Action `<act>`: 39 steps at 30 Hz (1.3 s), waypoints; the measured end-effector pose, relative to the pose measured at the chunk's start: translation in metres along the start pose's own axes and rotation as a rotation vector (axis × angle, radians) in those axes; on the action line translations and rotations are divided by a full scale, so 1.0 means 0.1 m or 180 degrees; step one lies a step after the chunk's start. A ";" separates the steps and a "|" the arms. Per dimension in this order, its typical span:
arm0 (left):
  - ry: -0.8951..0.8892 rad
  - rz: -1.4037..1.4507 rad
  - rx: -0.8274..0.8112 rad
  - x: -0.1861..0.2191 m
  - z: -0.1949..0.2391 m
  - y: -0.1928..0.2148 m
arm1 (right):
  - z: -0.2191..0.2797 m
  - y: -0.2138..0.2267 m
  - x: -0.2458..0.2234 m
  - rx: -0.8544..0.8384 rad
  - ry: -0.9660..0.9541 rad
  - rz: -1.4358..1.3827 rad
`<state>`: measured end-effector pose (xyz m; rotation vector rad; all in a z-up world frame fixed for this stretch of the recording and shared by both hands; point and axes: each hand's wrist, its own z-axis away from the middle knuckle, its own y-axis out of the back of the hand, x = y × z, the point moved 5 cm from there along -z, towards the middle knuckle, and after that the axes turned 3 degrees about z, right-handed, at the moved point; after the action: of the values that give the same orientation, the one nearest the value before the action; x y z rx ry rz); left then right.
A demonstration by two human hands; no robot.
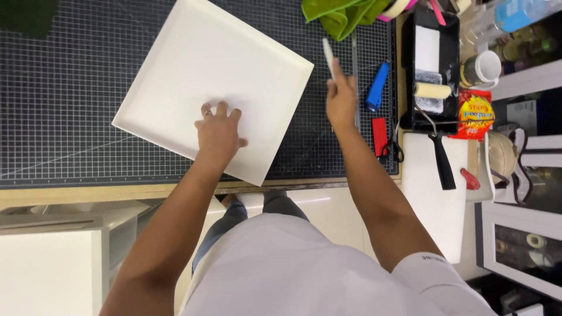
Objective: Smoothing and pressing the edges of a white cardboard box using a bone folder, roller, and cloth to ensure clean folds and strong adhesion.
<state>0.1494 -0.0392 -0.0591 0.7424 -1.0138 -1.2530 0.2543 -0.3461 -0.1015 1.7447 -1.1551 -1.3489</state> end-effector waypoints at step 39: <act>-0.0101 0.0073 -0.0014 -0.09 -0.02 -0.21 | 0.30 0.23 -0.32 -0.0161 0.0526 0.0525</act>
<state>0.1423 -0.0340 -0.0805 0.7076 -1.0422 -1.2505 0.2164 -0.3257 -0.0768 1.6525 -1.1357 -1.1053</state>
